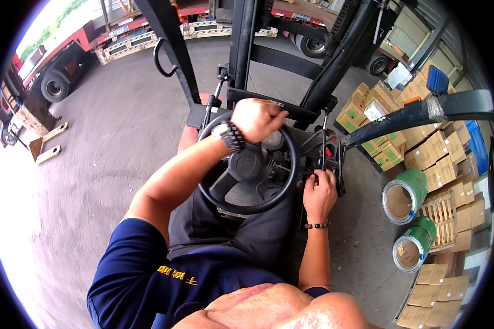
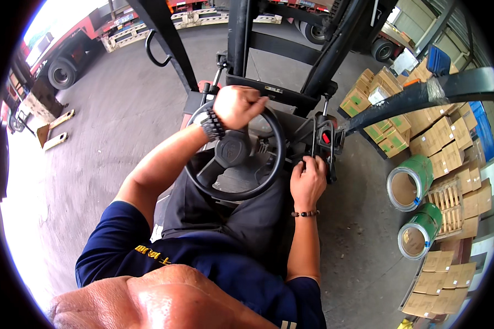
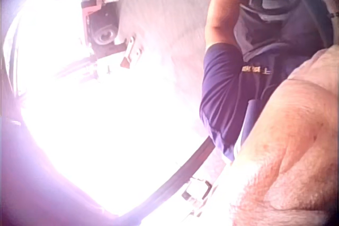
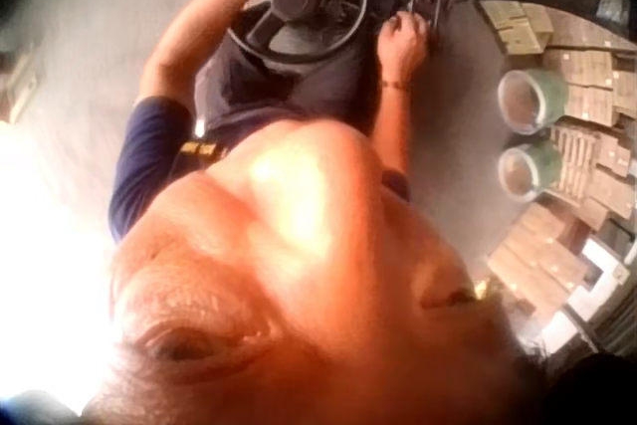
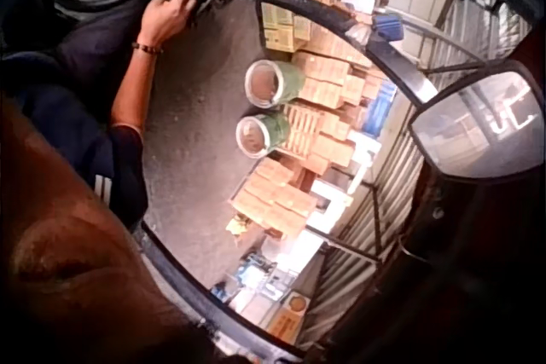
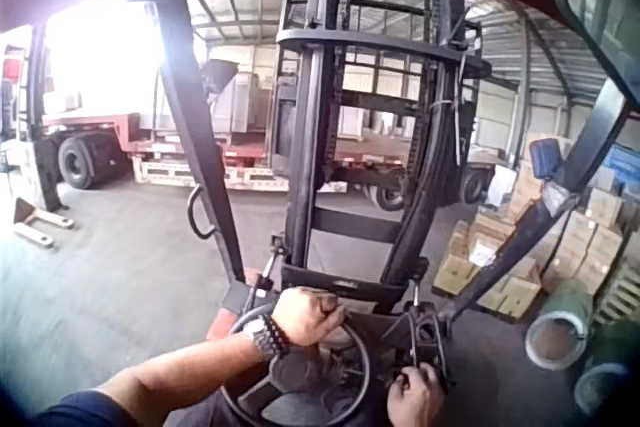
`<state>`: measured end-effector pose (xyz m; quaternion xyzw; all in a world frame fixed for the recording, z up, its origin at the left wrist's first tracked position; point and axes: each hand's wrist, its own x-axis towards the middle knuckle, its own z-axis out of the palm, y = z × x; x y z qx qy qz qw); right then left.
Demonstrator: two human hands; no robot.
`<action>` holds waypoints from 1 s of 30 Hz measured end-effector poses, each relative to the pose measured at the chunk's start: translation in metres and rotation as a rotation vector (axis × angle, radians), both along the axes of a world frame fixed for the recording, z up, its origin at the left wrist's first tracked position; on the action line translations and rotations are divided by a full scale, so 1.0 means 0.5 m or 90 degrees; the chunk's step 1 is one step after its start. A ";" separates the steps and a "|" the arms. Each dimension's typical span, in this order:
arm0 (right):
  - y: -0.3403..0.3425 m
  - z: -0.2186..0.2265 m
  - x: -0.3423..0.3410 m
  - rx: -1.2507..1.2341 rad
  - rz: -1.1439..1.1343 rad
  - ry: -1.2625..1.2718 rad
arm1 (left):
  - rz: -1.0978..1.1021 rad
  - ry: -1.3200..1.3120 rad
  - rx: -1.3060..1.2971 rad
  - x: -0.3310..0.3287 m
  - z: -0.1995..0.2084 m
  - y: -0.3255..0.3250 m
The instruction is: The person operates a forklift inside a warehouse, maneuvering it forward and backward while steering and using the control levers. The person briefly exits the forklift to check the forks before re-entering to continue driving.
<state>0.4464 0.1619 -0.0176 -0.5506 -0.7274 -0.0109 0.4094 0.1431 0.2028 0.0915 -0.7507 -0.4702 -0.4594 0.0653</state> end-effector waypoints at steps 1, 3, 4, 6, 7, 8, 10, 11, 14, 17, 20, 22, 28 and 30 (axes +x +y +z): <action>0.015 0.001 0.007 -0.005 0.006 0.043 | 0.031 0.012 -0.016 -0.006 -0.003 0.002; 0.052 -0.034 0.023 0.032 0.003 0.012 | 0.045 -0.005 -0.021 -0.021 -0.014 0.002; 0.061 -0.032 0.023 0.052 0.013 0.019 | 0.063 -0.006 -0.025 -0.024 -0.026 0.000; 0.089 -0.024 0.029 0.080 0.035 0.035 | 0.048 -0.042 -0.014 -0.024 -0.036 0.005; 0.107 -0.020 0.032 0.088 0.050 0.041 | 0.043 -0.063 -0.012 -0.020 -0.041 0.008; 0.127 -0.015 0.033 0.096 0.065 0.047 | 0.034 -0.069 0.003 -0.016 -0.049 0.021; 0.169 0.010 0.034 0.139 0.055 0.041 | 0.039 -0.060 -0.017 -0.003 -0.041 0.027; 0.191 0.021 0.030 0.160 0.052 0.039 | 0.044 -0.055 -0.027 -0.002 -0.040 0.029; 0.243 0.036 0.027 0.170 0.017 0.052 | 0.049 -0.058 -0.028 0.000 -0.047 0.045; 0.279 0.041 0.027 0.182 0.013 0.058 | 0.050 -0.064 -0.016 0.008 -0.052 0.053; 0.298 0.037 0.028 0.184 0.014 0.047 | 0.049 -0.079 -0.032 0.013 -0.068 0.042; 0.316 0.051 0.015 0.198 0.010 0.040 | 0.040 -0.073 -0.032 0.013 -0.057 0.048; 0.357 0.086 -0.034 0.213 0.014 0.034 | 0.027 -0.069 -0.013 0.002 -0.023 0.078; 0.364 0.086 -0.040 0.220 0.020 0.036 | 0.015 -0.055 -0.007 0.005 -0.019 0.087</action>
